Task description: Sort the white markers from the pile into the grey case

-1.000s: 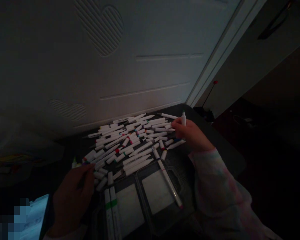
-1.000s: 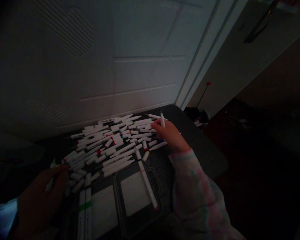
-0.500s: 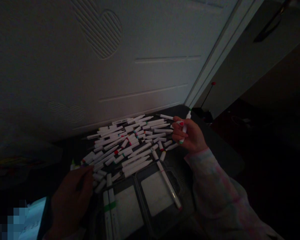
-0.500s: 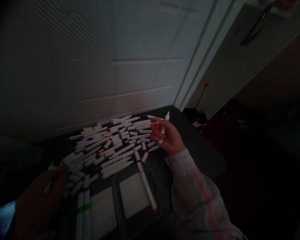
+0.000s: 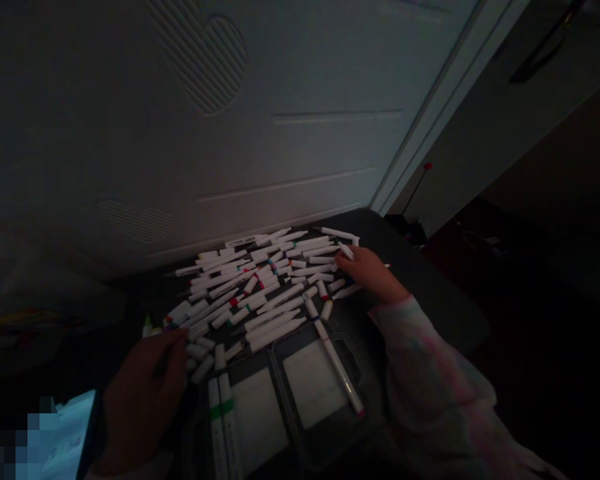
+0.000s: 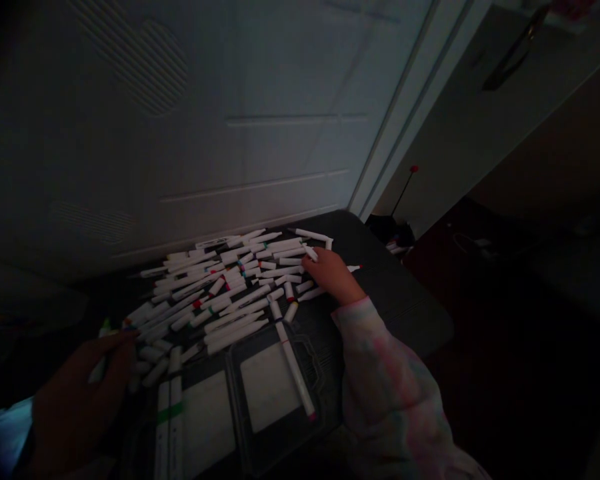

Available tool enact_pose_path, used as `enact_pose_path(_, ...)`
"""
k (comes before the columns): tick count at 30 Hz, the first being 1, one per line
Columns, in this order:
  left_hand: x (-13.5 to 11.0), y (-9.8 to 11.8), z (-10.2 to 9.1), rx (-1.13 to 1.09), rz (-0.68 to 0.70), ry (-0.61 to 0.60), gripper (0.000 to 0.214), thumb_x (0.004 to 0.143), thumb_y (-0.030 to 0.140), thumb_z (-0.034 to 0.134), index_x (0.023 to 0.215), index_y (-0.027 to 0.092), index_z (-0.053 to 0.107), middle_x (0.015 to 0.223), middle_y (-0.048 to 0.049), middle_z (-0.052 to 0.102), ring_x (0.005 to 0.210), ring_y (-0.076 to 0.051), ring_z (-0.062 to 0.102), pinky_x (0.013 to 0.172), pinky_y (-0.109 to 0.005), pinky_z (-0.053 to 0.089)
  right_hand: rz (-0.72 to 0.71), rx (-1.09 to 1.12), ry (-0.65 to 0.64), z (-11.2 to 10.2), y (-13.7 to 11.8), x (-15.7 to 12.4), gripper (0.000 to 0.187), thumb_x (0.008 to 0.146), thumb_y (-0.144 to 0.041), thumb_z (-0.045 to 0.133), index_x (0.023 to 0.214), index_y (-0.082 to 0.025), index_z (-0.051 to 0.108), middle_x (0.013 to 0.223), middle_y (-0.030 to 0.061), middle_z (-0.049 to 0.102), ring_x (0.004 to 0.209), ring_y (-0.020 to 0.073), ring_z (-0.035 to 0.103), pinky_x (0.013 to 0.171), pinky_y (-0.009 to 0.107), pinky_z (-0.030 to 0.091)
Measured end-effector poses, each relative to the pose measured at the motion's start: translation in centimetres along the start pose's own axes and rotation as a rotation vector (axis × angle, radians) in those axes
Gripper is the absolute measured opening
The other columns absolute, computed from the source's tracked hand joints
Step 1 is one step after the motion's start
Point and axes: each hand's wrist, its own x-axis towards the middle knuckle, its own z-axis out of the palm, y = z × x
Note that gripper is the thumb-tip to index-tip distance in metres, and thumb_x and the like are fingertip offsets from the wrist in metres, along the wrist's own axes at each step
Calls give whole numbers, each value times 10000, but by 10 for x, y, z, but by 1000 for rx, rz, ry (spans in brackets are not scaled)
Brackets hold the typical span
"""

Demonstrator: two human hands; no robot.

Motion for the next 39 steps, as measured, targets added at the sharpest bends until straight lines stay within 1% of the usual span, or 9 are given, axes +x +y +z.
enact_pose_path(4, 1, 1, -1, -17, -12, -27, 166, 803, 295, 442, 845, 212, 579, 818, -28, 648, 755, -167, 621, 699, -289, 493, 3, -42, -30, 1, 4, 0, 147, 740, -267, 458, 675, -166, 544, 695, 46, 594, 642, 147, 509, 575, 245, 328)
enact_pose_path(8, 2, 3, -2, -10, -20, -47, 161, 802, 281, 443, 838, 201, 577, 826, -52, 648, 764, -184, 620, 698, -308, 492, -4, -49, 11, 2, 4, -1, 144, 745, -267, 473, 787, -166, 567, 752, 55, 613, 684, 162, 530, 591, 253, 348)
enact_pose_path(11, 3, 3, -3, 3, 16, -33, 174, 809, 288, 437, 838, 188, 576, 805, -58, 641, 744, -180, 617, 679, -303, 493, -79, 1, -6, 2, -1, -5, 152, 753, -266, 485, 820, -166, 577, 745, 38, 618, 682, 153, 539, 601, 248, 364)
enact_pose_path(16, 3, 4, -3, 36, 37, -31, 183, 819, 276, 423, 848, 177, 574, 803, -48, 643, 745, -164, 618, 676, -279, 493, -318, 128, -358, 5, -16, -18, 160, 751, -226, 494, 839, -162, 611, 791, 28, 639, 732, 152, 577, 656, 246, 398)
enact_pose_path(18, 3, 4, -3, 30, 38, -26, 183, 817, 277, 422, 848, 181, 575, 803, -40, 643, 746, -161, 618, 681, -278, 492, -380, 99, -429, 8, -20, -22, 178, 754, -218, 489, 863, -170, 622, 820, 32, 648, 763, 164, 588, 675, 255, 403)
enact_pose_path(24, 3, 5, -4, 3, 3, -47, 158, 804, 247, 435, 847, 197, 578, 803, -36, 647, 750, -166, 622, 675, -285, 490, -383, -156, -361, 19, -24, -27, 242, 764, -235, 483, 955, -177, 619, 925, 83, 662, 859, 220, 598, 722, 290, 391)
enact_pose_path(29, 5, 7, -6, 1, 3, -49, 167, 798, 247, 436, 833, 179, 584, 799, -55, 651, 752, -173, 621, 664, -288, 487, -388, -218, -340, 23, -23, -27, 230, 772, -260, 470, 928, -176, 616, 871, 92, 661, 809, 228, 598, 680, 300, 378)
enact_pose_path(34, 4, 6, -4, 19, -3, -42, 169, 806, 262, 429, 822, 184, 578, 792, -51, 653, 740, -164, 621, 657, -282, 486, -367, 21, -313, 15, -27, -26, 135, 752, -267, 501, 780, -170, 590, 708, 25, 588, 668, 151, 537, 623, 265, 366)
enact_pose_path(39, 2, 5, -2, -15, -34, -32, 181, 789, 272, 452, 827, 171, 596, 793, -53, 651, 744, -174, 624, 656, -290, 492, -146, 557, -351, 4, -30, -27, 156, 696, -301, 572, 759, -161, 547, 643, -30, 496, 560, 88, 460, 520, 220, 348)
